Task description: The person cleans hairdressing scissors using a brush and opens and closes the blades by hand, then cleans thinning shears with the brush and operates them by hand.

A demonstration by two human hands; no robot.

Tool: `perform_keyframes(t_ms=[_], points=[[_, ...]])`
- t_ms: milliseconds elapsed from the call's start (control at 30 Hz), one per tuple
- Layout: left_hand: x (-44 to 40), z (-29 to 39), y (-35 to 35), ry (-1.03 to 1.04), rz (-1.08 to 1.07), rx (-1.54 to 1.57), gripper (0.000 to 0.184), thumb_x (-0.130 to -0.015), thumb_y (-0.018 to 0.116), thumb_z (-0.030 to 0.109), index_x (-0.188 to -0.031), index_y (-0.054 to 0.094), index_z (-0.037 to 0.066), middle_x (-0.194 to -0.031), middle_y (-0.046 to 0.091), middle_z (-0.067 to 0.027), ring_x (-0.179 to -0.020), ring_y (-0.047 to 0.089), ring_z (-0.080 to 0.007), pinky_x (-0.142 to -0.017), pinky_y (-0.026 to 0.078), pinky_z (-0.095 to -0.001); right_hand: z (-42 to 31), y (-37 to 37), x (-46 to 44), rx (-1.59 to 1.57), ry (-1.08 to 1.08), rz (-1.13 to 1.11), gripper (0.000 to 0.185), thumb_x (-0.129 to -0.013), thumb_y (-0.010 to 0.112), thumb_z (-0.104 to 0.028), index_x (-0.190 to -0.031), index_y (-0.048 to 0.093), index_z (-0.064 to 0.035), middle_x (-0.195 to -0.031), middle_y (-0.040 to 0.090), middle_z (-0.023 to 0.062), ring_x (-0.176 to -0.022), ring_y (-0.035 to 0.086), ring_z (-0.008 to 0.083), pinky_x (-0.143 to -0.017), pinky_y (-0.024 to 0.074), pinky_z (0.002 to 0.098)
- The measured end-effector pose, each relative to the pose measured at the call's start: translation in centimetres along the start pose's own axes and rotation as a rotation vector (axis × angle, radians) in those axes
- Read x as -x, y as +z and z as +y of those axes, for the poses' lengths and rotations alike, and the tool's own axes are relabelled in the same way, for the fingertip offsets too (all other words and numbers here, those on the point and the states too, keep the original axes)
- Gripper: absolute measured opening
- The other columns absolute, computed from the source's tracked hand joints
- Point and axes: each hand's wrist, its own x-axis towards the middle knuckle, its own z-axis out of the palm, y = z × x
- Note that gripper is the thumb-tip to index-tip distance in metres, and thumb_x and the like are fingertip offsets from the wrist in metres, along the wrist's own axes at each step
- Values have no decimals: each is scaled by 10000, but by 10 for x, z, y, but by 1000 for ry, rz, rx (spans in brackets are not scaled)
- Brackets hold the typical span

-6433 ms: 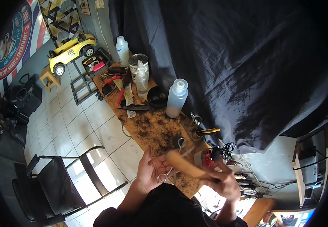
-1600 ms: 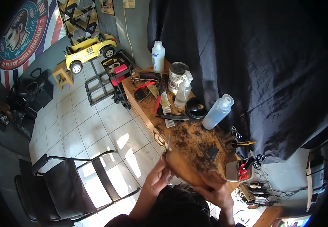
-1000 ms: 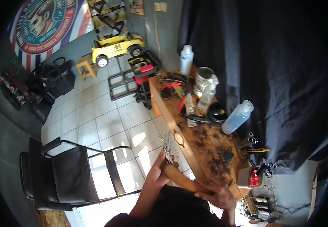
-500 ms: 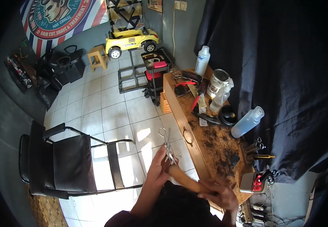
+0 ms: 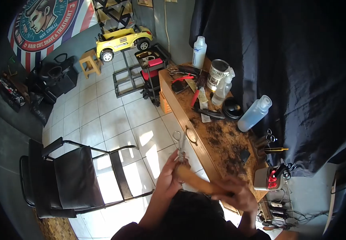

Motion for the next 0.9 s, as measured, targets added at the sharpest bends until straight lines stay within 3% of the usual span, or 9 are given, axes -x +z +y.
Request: perform_keyframes(t_ms=[33,67,200,267,333,467,733,767,900], points=[[0,-2,13,94,211,-39,388,-915,541,133,-1288,458,69,-1060,551,-69,-924,570,-206,-693,523,-260,2,-2,6,-24,-12,-147,473,-730,787,-217,-1157,650,-66,-937,626,93,-776,643,213,-681,528,345],[0,4,9,78,242,-81,397,-902,545,116,-1288,465,69,-1061,554,-65,-928,576,-205,-673,532,-254,4,-4,11,-51,-25,-294,468,-736,783,-230,-1158,652,-79,-931,629,85,-779,648,214,-678,535,353],[3,15,3,-15,213,-3,401,-930,541,155,-1317,454,92,-1062,560,-43,-930,586,-177,-761,535,-283,1,-23,25,-123,74,-305,483,-726,793,-219,-1168,650,-88,-911,626,91,-782,646,196,-669,531,343],[2,8,3,-21,231,-15,401,-945,534,176,-1330,448,104,-1062,563,-34,-925,590,-164,-773,535,-291,3,-25,28,-117,4,-226,499,-701,812,-139,-1166,648,-64,-897,619,98,-769,635,182,-652,517,304],[-3,-6,5,-6,233,-248,452,-947,553,237,-1365,428,118,-994,579,9,-823,615,-134,-555,474,-185,3,-28,33,16,93,17,504,-682,811,-54,-1156,641,-22,-901,612,97,-757,627,176,-624,492,264],[-8,-32,10,-117,122,-1,390,-971,502,163,-1356,450,132,-1063,610,-10,-792,617,-95,-702,528,-245,16,-14,47,-213,344,325,513,-669,810,-46,-1146,633,13,-914,613,114,-798,620,192,-673,485,275],[-2,-57,25,-205,-18,26,430,-998,424,181,-1412,354,88,-1191,583,-66,-930,605,-141,-717,494,-304,22,-34,47,-51,84,45,521,-645,843,-130,-1123,663,-24,-927,625,104,-805,632,188,-698,500,283],[0,-56,26,-212,-149,12,414,-991,440,160,-1388,380,60,-1226,568,-80,-1023,593,-169,-795,505,-305,26,-35,49,-103,87,38,507,-658,838,-140,-1122,666,-32,-936,621,105,-804,635,196,-698,505,292],[13,-63,46,-155,14,-278,415,-1005,397,136,-1405,358,35,-1290,541,-81,-1088,562,-131,-783,479,-244,29,-43,47,-110,57,14,495,-679,828,-167,-1127,664,-38,-960,616,101,-813,640,205,-681,512,296]])
